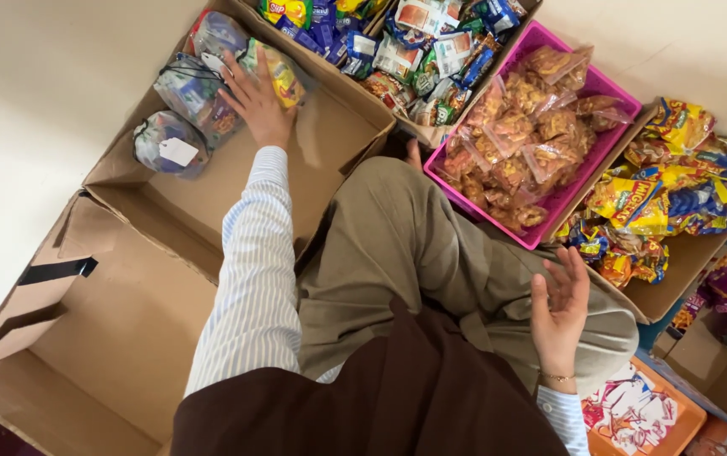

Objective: Packing various snack items into small plastic gift bags and securing them with rubber bands while sitting on the floor.

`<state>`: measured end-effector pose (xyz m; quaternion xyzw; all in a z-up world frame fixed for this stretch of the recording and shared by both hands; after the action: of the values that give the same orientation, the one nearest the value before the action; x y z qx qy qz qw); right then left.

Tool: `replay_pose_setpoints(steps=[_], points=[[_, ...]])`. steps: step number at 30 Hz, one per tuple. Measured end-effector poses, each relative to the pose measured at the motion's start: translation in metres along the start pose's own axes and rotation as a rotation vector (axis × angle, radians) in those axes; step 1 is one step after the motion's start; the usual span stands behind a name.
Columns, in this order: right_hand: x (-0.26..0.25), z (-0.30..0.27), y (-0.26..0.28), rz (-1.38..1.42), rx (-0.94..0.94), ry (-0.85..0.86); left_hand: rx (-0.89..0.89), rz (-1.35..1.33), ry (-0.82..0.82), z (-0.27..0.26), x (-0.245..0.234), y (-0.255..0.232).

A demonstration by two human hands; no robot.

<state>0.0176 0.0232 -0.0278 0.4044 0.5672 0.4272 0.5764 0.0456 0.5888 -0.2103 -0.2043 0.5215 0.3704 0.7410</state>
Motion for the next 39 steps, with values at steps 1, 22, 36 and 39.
replay_pose_setpoints(steps=[1, 22, 36, 39], points=[[-0.001, 0.0, -0.001, 0.001, 0.001, -0.002, 0.002, 0.0, -0.001, -0.001, -0.009, -0.002], [-0.085, -0.102, -0.082, -0.334, -0.029, -0.511, 0.516, -1.153, 0.133, -0.262, -0.139, -0.188], [-0.312, -0.295, -0.269, -0.788, 0.168, -1.497, 0.677, -0.965, -0.072, -0.254, -0.146, -0.193], [-0.356, -0.325, -0.275, -1.189, 0.141, -1.546, 0.703, -1.0, -0.09, -0.255, -0.155, -0.196]])
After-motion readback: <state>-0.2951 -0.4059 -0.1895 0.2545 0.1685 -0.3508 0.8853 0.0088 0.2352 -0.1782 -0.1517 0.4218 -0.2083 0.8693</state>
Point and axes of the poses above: each hand's wrist, its own z-axis towards the middle knuckle, its own x-axis out of the palm, y = z × x, the point moved 3 cm from there along z, towards the middle knuckle, and after that the axes turned 14 degrees about -y, right-handed, at the moved point
